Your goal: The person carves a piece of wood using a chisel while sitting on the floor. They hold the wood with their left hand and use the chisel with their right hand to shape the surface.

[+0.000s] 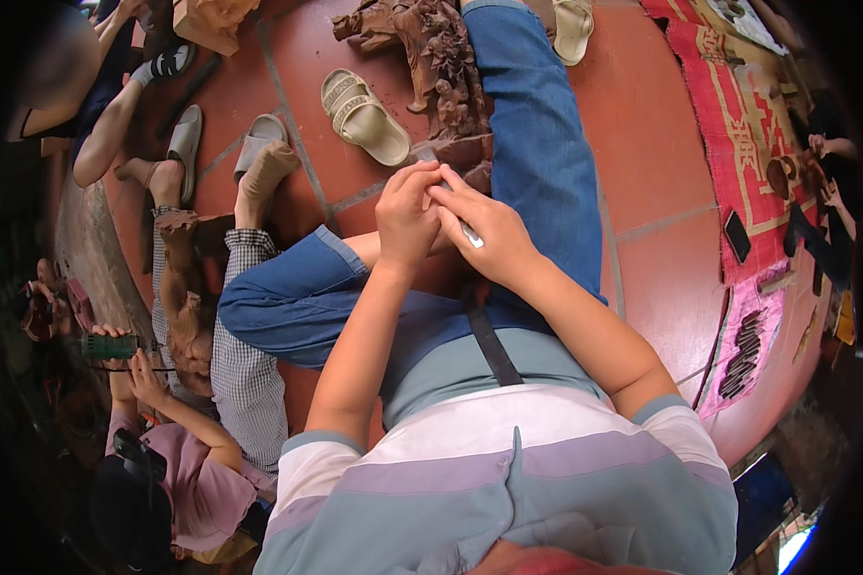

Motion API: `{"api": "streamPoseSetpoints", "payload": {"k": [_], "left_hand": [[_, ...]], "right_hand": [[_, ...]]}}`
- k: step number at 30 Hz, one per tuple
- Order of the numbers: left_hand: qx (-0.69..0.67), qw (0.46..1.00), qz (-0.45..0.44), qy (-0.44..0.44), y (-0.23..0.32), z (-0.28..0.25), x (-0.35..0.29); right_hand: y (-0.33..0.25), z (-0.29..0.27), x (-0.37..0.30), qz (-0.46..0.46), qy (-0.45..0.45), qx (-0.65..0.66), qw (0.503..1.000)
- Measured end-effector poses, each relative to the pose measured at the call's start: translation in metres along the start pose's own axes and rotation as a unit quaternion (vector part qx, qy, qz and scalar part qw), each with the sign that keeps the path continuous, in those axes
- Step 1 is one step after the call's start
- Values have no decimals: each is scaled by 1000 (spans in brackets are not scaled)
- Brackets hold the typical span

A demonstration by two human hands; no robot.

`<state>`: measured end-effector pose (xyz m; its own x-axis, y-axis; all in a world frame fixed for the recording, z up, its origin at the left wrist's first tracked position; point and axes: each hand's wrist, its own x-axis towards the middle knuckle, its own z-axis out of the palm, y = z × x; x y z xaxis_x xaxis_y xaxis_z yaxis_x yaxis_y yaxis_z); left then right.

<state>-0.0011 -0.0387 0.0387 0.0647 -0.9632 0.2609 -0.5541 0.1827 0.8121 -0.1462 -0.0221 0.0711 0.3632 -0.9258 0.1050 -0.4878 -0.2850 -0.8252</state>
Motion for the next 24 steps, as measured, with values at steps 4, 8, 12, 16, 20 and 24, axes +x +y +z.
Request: {"api": "streamPoseSetpoints", "payload": {"k": [4,8,12,16,20,24], "left_hand": [[35,998,37,-42,-8,5,-26],[16,1000,9,-19,-3,-2,-1],[48,997,61,-8,-14,6,-16],[-19,997,9,-68,-11,-3,-12],[6,998,9,-63,-6,-10,6],[13,997,13,-80,-31,-3,-28]], "right_hand": [[3,-1,-14,22,-33,-6,999],[5,-3,3,15,-36,4,999],[7,5,-9,26,-25,9,999],[-2,-5,-1,39,-65,-9,997],[3,2,8,14,19,50,998],[14,13,-17,3,-51,-24,998]]}}
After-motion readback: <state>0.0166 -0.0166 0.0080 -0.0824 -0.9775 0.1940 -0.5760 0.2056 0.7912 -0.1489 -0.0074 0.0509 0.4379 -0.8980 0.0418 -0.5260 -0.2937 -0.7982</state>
